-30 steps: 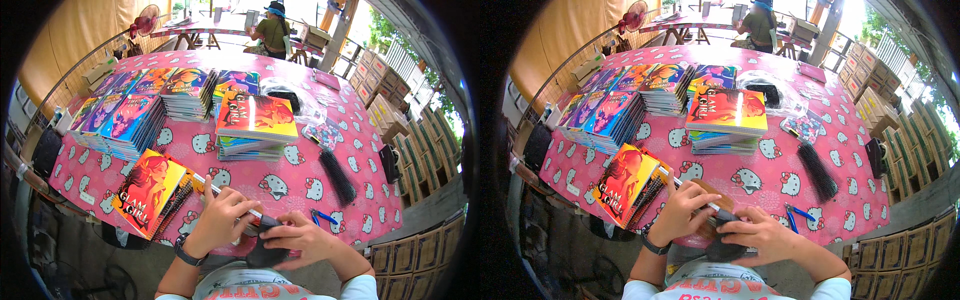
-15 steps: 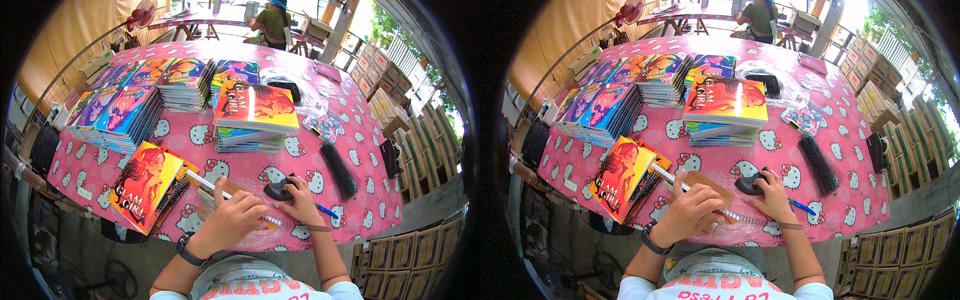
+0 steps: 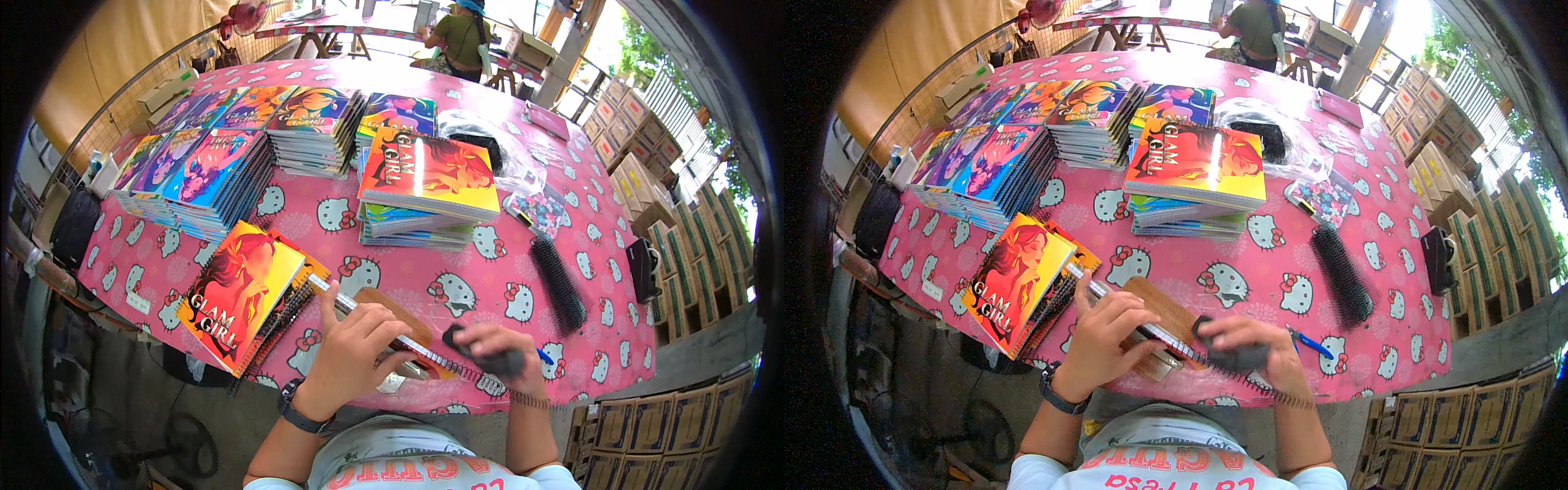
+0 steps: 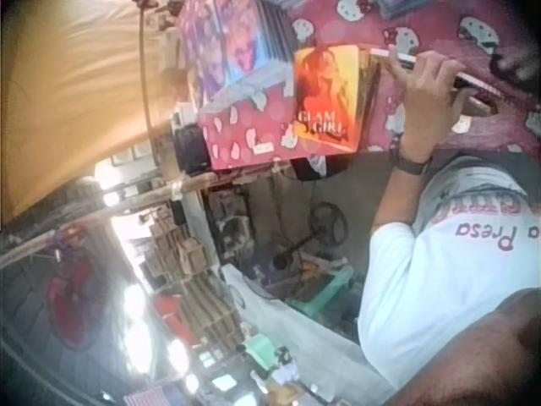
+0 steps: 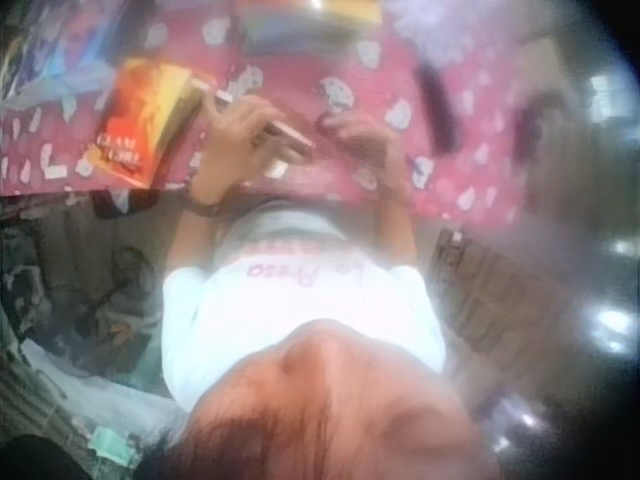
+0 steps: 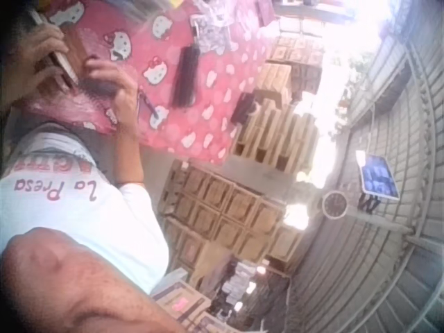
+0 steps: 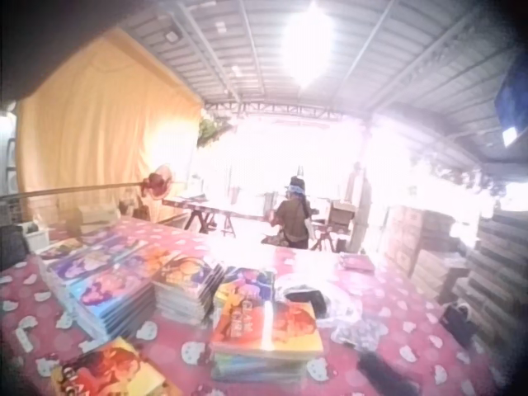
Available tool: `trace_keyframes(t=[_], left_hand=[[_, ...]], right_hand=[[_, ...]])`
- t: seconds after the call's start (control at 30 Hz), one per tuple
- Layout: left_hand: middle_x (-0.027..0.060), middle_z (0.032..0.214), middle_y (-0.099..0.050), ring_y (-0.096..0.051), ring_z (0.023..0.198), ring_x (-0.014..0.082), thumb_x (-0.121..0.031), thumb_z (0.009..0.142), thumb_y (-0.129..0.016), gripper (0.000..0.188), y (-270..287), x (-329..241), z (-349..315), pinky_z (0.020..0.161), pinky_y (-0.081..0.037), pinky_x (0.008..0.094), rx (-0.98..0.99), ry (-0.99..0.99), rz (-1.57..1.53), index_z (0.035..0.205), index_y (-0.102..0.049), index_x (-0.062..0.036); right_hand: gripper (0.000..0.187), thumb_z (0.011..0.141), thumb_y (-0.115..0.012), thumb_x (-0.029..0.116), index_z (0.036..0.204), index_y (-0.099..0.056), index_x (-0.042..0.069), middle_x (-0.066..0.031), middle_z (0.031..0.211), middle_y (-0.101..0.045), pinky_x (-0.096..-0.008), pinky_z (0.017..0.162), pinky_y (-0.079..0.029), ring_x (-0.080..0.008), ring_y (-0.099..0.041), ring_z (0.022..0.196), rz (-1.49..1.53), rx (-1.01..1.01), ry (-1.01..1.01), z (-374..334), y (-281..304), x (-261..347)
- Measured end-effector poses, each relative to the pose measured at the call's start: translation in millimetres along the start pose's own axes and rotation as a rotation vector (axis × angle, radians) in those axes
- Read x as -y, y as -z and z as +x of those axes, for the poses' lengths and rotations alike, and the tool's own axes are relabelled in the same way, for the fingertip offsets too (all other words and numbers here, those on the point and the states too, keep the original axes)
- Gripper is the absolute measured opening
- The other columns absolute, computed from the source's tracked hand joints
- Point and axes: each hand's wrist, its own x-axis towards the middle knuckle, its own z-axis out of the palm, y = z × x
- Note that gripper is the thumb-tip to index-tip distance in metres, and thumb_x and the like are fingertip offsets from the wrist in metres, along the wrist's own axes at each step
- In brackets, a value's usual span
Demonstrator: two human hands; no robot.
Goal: The person threads a plastic spiral coil through the holes of a book cover and stack of pages, then uses pliers to crimp the ends of the coil.
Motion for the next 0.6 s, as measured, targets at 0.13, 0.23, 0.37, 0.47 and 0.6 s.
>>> trace_keyframes(t=[0.13,0.23,0.37,0.47,0.6], left_hand=[[-0.0012,0.087,-0.059,-0.059,0.093,0.0173,-0.021,0.064,-0.08,0.033,-3,1,-3,0.11,-0.015,0.0592,-0.028,0.011,-0.009,0.091,-0.062,-0.0159],[-0.0007,0.087,-0.059,-0.059,0.093,0.0182,-0.021,0.063,-0.081,0.036,-2,-1,-8,0.111,-0.016,0.0577,-0.035,0.017,-0.035,0.093,-0.062,-0.0155],[0.0,0.088,-0.06,-0.059,0.092,0.0196,-0.021,0.061,-0.082,0.045,0,0,-6,0.111,-0.016,0.0571,-0.012,0.02,-0.037,0.102,-0.062,-0.0149],[0.0007,0.09,-0.061,-0.059,0.094,0.0206,-0.021,0.061,-0.082,0.052,-1,3,-5,0.111,-0.016,0.0575,-0.018,0.057,-0.059,0.108,-0.061,-0.0146],[0.0034,0.095,-0.061,-0.058,0.099,0.0223,-0.021,0.061,-0.082,0.052,8,-2,1,0.11,-0.016,0.0574,-0.045,0.057,0.022,0.108,-0.061,-0.0138]], right_hand=[[0.056,0.084,-0.056,0.05,0.101,-0.065,-0.003,-0.018,0.114,-0.062,-0.0398,0.097,-0.039,-0.0293,-0.056,0.111,-0.57,0.076,-0.184,14,1,13],[0.049,0.086,-0.055,0.044,0.101,-0.066,-0.001,-0.0154,0.114,-0.062,-0.0385,0.097,-0.039,-0.027,-0.056,0.111,-0.432,0.068,-0.151,16,3,14],[0.046,0.09,-0.053,0.041,0.1,-0.065,-0.002,-0.0162,0.114,-0.062,-0.0377,0.096,-0.04,-0.0262,-0.055,0.111,-0.403,0.096,-0.239,19,5,2],[0.042,0.089,-0.056,0.038,0.102,-0.065,-0.002,-0.0144,0.114,-0.063,-0.0379,0.095,-0.041,-0.0251,-0.056,0.11,-0.087,0.108,-0.044,25,-8,8],[0.05,0.089,-0.054,0.043,0.103,-0.066,-0.003,-0.018,0.116,-0.061,-0.0396,0.096,-0.041,-0.0283,-0.056,0.11,-0.77,0.096,-0.311,42,6,-4]])
